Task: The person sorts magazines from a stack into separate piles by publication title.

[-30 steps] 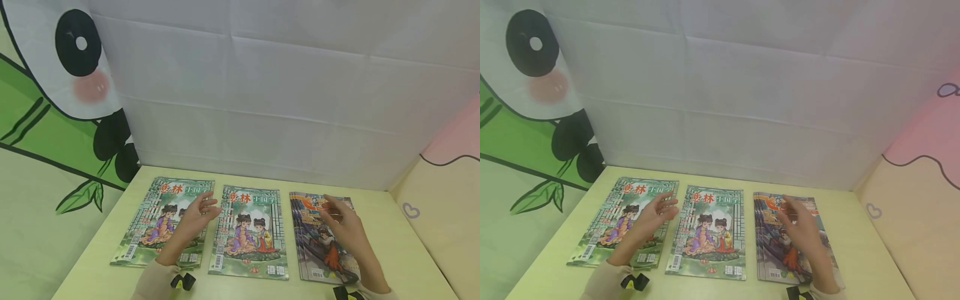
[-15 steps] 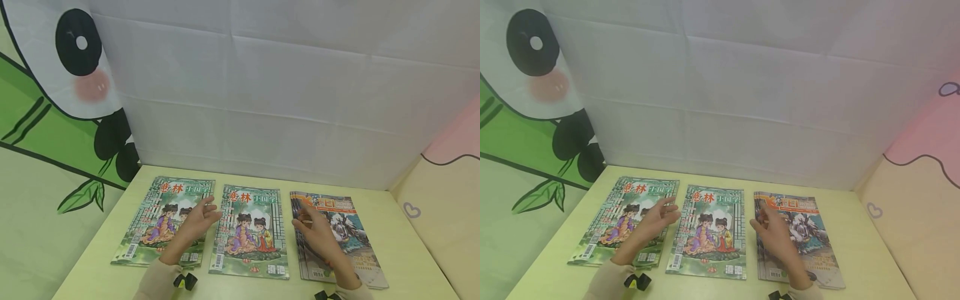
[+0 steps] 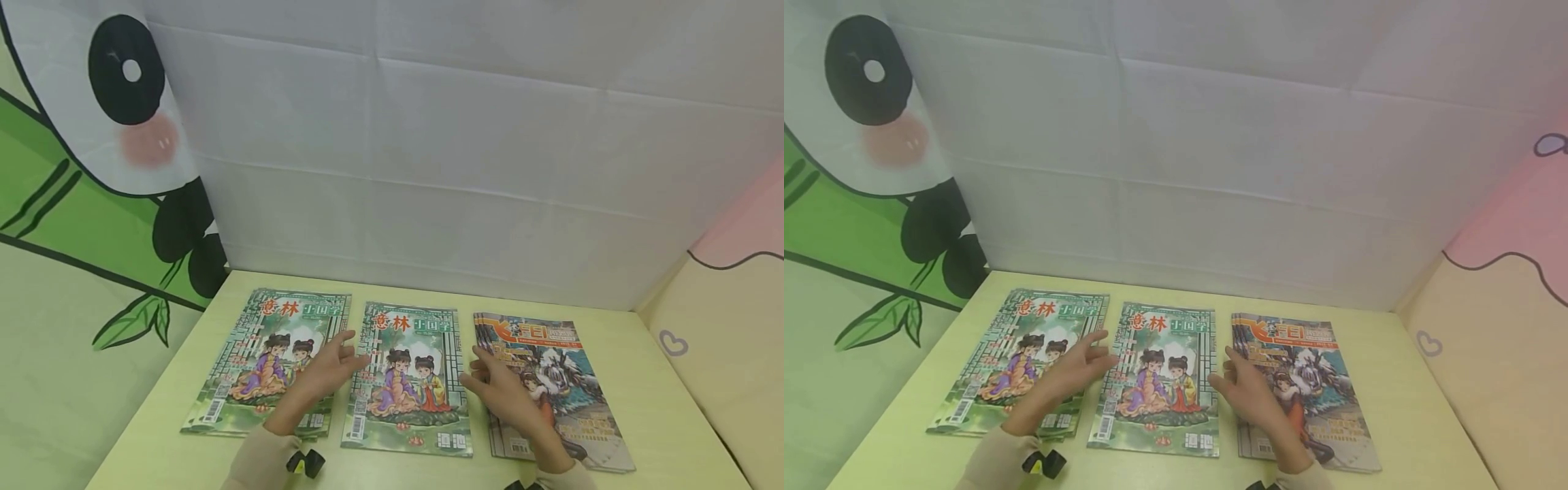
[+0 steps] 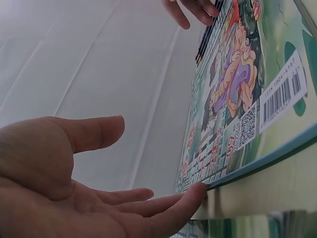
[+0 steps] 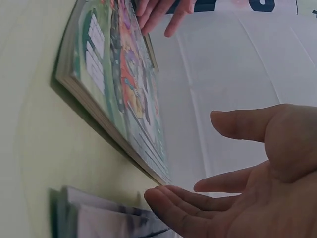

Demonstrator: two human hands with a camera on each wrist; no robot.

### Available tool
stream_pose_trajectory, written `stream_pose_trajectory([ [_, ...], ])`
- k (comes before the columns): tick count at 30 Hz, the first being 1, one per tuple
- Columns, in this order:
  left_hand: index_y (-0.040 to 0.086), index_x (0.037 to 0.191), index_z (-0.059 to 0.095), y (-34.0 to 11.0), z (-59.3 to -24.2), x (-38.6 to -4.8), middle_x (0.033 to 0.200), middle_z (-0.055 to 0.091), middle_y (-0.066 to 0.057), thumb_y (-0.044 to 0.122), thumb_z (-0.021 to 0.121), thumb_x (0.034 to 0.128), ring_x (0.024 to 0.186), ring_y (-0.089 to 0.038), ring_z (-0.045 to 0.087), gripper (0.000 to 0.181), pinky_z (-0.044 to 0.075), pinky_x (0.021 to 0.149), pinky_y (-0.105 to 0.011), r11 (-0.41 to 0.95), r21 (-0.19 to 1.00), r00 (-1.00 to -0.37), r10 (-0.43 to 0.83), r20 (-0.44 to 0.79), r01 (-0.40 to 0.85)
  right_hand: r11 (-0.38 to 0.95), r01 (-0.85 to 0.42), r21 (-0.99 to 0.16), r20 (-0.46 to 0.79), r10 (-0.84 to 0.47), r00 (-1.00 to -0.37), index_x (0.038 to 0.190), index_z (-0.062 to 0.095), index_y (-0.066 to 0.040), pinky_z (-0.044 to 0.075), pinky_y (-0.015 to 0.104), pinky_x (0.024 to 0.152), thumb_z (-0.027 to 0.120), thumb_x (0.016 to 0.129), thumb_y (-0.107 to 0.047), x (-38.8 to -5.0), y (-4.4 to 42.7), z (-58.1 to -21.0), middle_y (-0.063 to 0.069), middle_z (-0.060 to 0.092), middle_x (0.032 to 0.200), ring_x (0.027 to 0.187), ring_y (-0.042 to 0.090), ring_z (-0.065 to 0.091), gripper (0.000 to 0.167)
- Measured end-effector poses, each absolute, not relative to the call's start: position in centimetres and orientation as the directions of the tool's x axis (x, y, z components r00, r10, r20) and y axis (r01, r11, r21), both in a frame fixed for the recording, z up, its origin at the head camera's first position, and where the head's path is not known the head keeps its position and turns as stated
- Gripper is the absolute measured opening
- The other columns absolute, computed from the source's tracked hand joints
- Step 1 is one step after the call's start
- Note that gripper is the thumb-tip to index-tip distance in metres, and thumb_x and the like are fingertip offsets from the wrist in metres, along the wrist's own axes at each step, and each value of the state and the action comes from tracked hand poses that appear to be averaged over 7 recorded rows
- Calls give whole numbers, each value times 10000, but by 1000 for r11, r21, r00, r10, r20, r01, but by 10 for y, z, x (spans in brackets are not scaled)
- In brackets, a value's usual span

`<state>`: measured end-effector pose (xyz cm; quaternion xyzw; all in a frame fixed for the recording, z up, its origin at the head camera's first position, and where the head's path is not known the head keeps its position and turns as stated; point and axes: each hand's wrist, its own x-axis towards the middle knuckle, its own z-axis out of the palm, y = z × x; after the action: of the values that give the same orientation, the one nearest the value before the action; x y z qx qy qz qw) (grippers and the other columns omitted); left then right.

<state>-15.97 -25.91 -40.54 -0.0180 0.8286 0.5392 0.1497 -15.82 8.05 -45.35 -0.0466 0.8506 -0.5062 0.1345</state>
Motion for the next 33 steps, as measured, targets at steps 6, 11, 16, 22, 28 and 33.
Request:
stream_pose_trajectory([
  [6, -54, 1714, 269, -256, -405, -156, 1637, 429, -410, 226, 709, 1102, 1518, -567, 454, 804, 421, 1210, -703, 450, 875, -956, 132, -262, -178, 445, -6, -895, -117, -249, -961, 1657, 369, 113, 616, 561, 996, 742, 1080, -306, -160, 79, -467, 337, 604, 1468, 1293, 471, 654, 805],
  [11, -58, 1702, 297, -255, -406, -154, 1624, 441, -416, 228, 733, 1086, 1509, -574, 461, 807, 445, 1193, -698, 459, 873, -962, 125, -244, -162, 344, 56, -937, -142, -229, -963, 1655, 309, 154, 659, 481, 917, 745, 1074, -228, -156, 72, -462, 379, 578, 1442, 1266, 477, 651, 821],
  [16, -64, 1695, 317, -252, -406, -154, 1614, 459, -415, 217, 734, 1090, 1505, -572, 468, 787, 469, 1180, -683, 460, 874, -967, 111, -229, -154, 264, 177, -948, -225, -161, -961, 1672, 258, 156, 653, 498, 966, 749, 1053, -120, -154, 65, -453, 386, 547, 1495, 1317, 513, 622, 837],
  [22, -73, 1681, 342, -251, -407, -154, 1598, 473, -419, 214, 747, 1080, 1499, -576, 474, 780, 470, 1176, -688, 453, 878, -970, 95, -224, -158, 284, 194, -939, -240, -139, -961, 1664, 251, 172, 603, 563, 1056, 816, 997, -83, -155, 63, -455, 398, 527, 1540, 1387, 558, 564, 911],
  [28, -62, 1676, 362, -251, -407, -155, 1587, 491, -414, 207, 729, 1090, 1484, -573, 494, 742, 471, 1163, -707, 444, 878, -968, 80, -239, -180, 256, 227, -940, -265, -123, -956, 1675, 266, 148, 573, 581, 1088, 833, 986, -88, -156, 61, -455, 392, 510, 1570, 1389, 533, 557, 923],
  [33, -55, 1669, 379, -250, -406, -155, 1556, 532, -401, 213, 720, 1093, 1435, -571, 544, 721, 494, 1137, -705, 455, 870, -967, 69, -245, -189, 252, 233, -939, -269, -118, -956, 1648, 367, 134, 562, 596, 1102, 838, 975, -63, -156, 60, -456, 403, 518, 1561, 1395, 545, 552, 845],
])
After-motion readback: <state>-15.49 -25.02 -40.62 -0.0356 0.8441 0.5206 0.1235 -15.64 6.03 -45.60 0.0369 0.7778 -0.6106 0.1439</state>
